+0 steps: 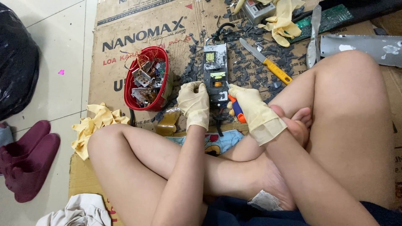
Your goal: The person sits on the floor and uses a screwdriver to remove screws from a small electronic device. They carefully unscrew components and place them into a red bucket filled with other electronic parts.
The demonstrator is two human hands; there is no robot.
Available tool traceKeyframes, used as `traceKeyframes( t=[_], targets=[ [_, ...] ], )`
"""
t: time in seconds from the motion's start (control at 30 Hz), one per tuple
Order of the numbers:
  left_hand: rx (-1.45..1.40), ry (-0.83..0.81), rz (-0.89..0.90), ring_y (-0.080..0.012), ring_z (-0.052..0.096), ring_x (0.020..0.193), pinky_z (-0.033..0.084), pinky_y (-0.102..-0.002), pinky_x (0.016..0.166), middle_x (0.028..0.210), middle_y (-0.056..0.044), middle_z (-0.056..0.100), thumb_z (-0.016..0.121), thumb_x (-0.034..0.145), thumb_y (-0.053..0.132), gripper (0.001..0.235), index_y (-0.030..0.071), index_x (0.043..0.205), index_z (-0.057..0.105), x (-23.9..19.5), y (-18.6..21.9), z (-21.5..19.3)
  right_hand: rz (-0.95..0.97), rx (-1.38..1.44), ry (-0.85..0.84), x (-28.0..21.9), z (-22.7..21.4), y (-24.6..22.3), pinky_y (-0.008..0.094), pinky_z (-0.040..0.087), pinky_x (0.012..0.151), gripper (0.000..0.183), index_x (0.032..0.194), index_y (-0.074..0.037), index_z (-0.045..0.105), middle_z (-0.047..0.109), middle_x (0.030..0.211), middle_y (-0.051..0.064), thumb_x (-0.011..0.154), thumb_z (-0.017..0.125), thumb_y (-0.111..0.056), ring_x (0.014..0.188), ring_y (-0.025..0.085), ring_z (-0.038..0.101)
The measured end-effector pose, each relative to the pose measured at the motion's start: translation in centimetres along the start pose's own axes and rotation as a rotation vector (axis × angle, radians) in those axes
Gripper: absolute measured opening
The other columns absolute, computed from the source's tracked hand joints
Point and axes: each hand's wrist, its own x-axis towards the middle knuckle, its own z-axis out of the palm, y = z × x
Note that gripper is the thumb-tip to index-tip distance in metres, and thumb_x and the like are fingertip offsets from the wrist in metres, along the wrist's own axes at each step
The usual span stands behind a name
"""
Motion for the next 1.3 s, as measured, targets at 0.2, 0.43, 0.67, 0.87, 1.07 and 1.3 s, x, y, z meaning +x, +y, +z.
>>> traceKeyframes(
  t=[0.2, 0.43, 0.67, 0.87, 1.07, 1.3],
  targets=[
    [0.001, 0.004, -0.025, -0.0264, 0.068, 0.090, 0.055, -0.040, 0.089, 0.086, -0.002, 0.071, 0.070, 0.080, 0.031, 0.013, 0.022, 0.083, 0.079, 0.1, -0.1, 0.3, -0.001, -0.008, -0.016, 0.2, -0.1, 0.1, 0.040, 0.052, 0.032, 0.043, 0.136, -0.023, 0.063, 0.069, 0.066, 0.018, 0.093, 0.064, -0.028, 0.044, 0.030, 0.065],
    [-0.013, 0.013, -0.005, -0.0261, 0.068, 0.090, 0.055, -0.039, 0.089, 0.084, -0.002, 0.070, 0.071, 0.078, 0.030, 0.011, 0.022, 0.080, 0.078, 0.0, -0.1, 0.5, 0.009, 0.002, -0.034, -0.8, -0.4, -0.5, 0.040, 0.054, 0.034, 0.044, 0.135, -0.021, 0.064, 0.070, 0.069, 0.018, 0.092, 0.066, -0.027, 0.046, 0.029, 0.067],
    [-0.008, 0.025, 0.060, -0.0279, 0.068, 0.090, 0.055, -0.041, 0.088, 0.085, -0.003, 0.071, 0.072, 0.078, 0.027, 0.009, 0.021, 0.080, 0.078, 0.0, -0.3, 0.5, 0.009, 0.013, -0.054, -0.7, -0.4, -0.4, 0.040, 0.054, 0.033, 0.043, 0.134, -0.022, 0.064, 0.068, 0.066, 0.017, 0.092, 0.066, -0.029, 0.044, 0.029, 0.066],
    [-0.044, 0.017, 0.065, -0.0274, 0.068, 0.092, 0.055, -0.040, 0.090, 0.088, -0.002, 0.071, 0.073, 0.080, 0.025, 0.008, 0.022, 0.084, 0.079, 0.0, -0.7, 0.6, 0.009, 0.020, -0.041, 0.6, -0.3, 0.2, 0.040, 0.053, 0.032, 0.043, 0.134, -0.023, 0.064, 0.069, 0.067, 0.018, 0.092, 0.067, -0.028, 0.045, 0.030, 0.066],
    [-0.081, 0.089, 0.091, -0.0324, 0.067, 0.096, 0.055, -0.043, 0.092, 0.100, -0.007, 0.067, 0.084, 0.073, 0.024, 0.041, 0.028, 0.113, 0.071, -0.3, 0.4, -0.2, 0.001, 0.031, -0.022, 0.9, -0.2, 0.4, 0.041, 0.053, 0.031, 0.041, 0.132, -0.023, 0.066, 0.069, 0.067, 0.020, 0.091, 0.068, -0.027, 0.044, 0.032, 0.066],
    [-0.089, 0.258, 0.153, -0.0365, 0.063, 0.109, 0.052, -0.044, 0.099, 0.114, -0.012, 0.057, 0.083, 0.081, 0.037, 0.041, 0.022, 0.118, 0.075, -0.1, 0.4, 0.1, -0.004, 0.023, -0.014, 1.2, -0.2, 0.5, 0.039, 0.053, 0.033, 0.042, 0.131, -0.024, 0.067, 0.070, 0.069, 0.020, 0.090, 0.069, -0.028, 0.044, 0.031, 0.067]
  ],
)
